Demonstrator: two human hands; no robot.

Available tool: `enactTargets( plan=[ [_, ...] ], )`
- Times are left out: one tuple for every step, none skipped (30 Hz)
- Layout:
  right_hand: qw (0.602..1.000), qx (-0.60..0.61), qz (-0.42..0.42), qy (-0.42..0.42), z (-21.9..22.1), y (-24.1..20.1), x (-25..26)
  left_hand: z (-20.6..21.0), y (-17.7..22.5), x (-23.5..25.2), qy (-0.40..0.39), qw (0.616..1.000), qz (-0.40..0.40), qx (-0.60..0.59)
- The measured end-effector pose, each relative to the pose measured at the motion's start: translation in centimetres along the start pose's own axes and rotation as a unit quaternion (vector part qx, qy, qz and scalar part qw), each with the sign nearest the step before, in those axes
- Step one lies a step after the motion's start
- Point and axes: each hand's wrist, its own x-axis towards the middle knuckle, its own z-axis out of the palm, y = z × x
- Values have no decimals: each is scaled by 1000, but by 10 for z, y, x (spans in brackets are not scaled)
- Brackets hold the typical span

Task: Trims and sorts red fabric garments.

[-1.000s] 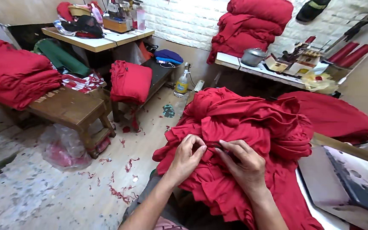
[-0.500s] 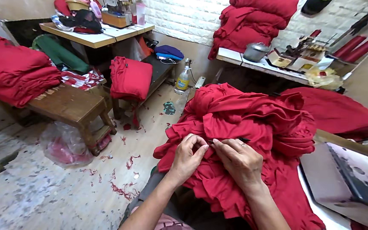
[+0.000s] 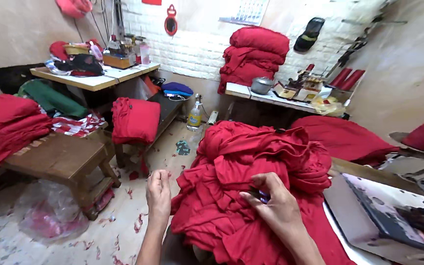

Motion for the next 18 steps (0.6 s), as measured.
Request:
enactTargets(
  plan=[
    [1000,-19,-3,-13,-1,5,0,-1,2,1,-10,1000,3,9],
    [999,-30,-9,-14,0,9,0,0,6,-1,-36,999,9,3],
    [999,-36,-16,-6,2,11,0,4,13,-4,-72,997,20,-13],
    [999,-38,-22,5,3,13,2,12,19,-8,-103,993,49,-30],
    [999,-33,-25,14,4,12,4,20,24,-12,-135,986,87,-49],
    [999,-24,-28,24,4,11,7,30,30,-15,-165,976,128,-56],
    [999,-11,-30,35,4,8,9,38,35,-17,-188,966,169,-51],
    [998,8,-30,45,3,5,11,48,40,-18,-194,958,210,-35],
    [998,30,-30,53,2,2,13,57,45,-19,-187,952,243,-6],
    [996,51,-31,59,2,1,14,66,50,-18,-169,948,267,29],
    [995,67,-32,64,1,0,15,74,55,-18,-147,947,280,64],
    [994,73,-32,68,0,1,15,82,61,-16,-124,946,285,95],
    [994,72,-31,74,0,1,13,89,66,-15,-105,945,285,120],
    [994,59,-28,84,1,1,12,95,69,-13,-89,945,281,140],
    [994,43,-23,95,1,2,10,101,71,-10,-75,946,274,158],
    [994,28,-16,104,2,3,8,105,72,-8,-65,946,266,173],
    [994,16,-10,112,3,6,6,108,72,-6,-56,946,260,186],
    [993,7,-10,119,3,9,4,111,71,-4,-50,946,255,192]
  ],
)
